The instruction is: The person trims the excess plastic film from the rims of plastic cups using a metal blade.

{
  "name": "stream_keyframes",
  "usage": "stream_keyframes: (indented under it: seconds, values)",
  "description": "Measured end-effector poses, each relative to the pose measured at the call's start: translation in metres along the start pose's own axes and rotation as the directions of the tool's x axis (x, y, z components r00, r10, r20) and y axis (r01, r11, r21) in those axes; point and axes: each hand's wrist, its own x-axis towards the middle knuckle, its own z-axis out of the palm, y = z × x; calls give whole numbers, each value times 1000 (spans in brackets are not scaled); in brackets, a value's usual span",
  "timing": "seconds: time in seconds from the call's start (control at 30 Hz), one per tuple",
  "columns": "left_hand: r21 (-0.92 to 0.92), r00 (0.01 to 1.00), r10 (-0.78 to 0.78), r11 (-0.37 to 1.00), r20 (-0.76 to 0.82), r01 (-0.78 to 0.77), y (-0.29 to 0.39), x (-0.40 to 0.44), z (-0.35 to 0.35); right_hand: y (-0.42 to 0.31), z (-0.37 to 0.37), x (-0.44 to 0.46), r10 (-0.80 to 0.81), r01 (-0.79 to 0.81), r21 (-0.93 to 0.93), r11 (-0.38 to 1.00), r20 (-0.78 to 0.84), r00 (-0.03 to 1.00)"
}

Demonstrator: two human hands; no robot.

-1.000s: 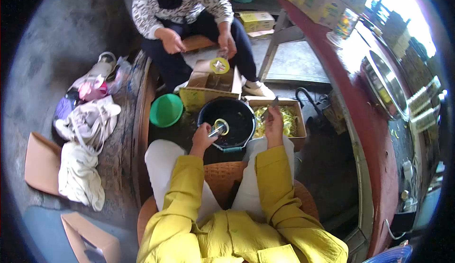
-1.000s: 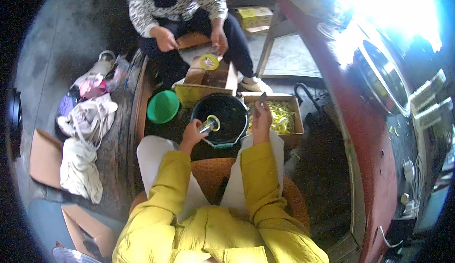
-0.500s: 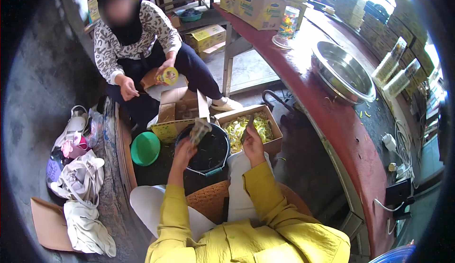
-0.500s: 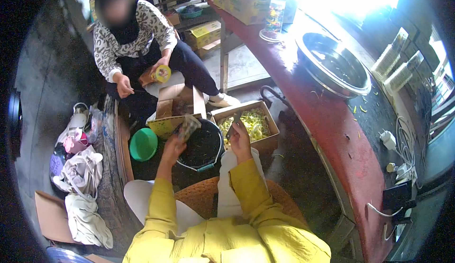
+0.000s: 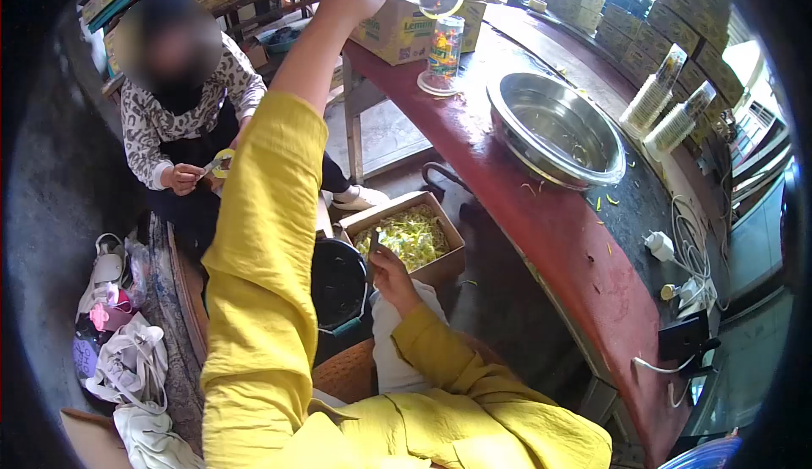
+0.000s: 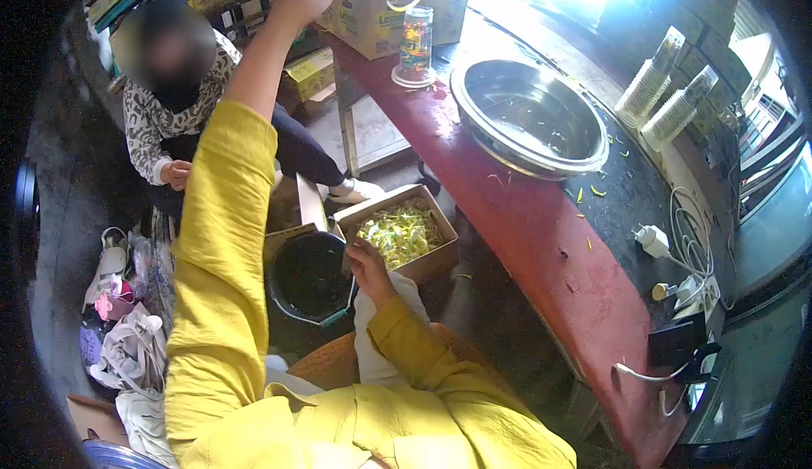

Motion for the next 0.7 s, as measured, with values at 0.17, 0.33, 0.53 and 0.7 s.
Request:
stream_keyframes:
  seconds: [0.17, 0.33, 0.53, 0.7]
  values:
    - [112, 983, -23, 994, 182, 3, 25, 44, 32, -3, 22, -1, 7, 0, 55, 998, -134, 991]
    - [220, 912, -157, 972, 379, 76, 39, 50, 63, 3, 7, 7, 0, 2, 74, 997, -38, 999]
    - [399, 705, -337, 913, 624, 83, 18, 8, 94, 5, 10, 10, -21, 30, 110, 994, -79, 997]
    - [271, 735, -337, 939, 588, 213, 7, -12, 93, 5, 13, 9, -30, 44, 91, 995, -149, 988]
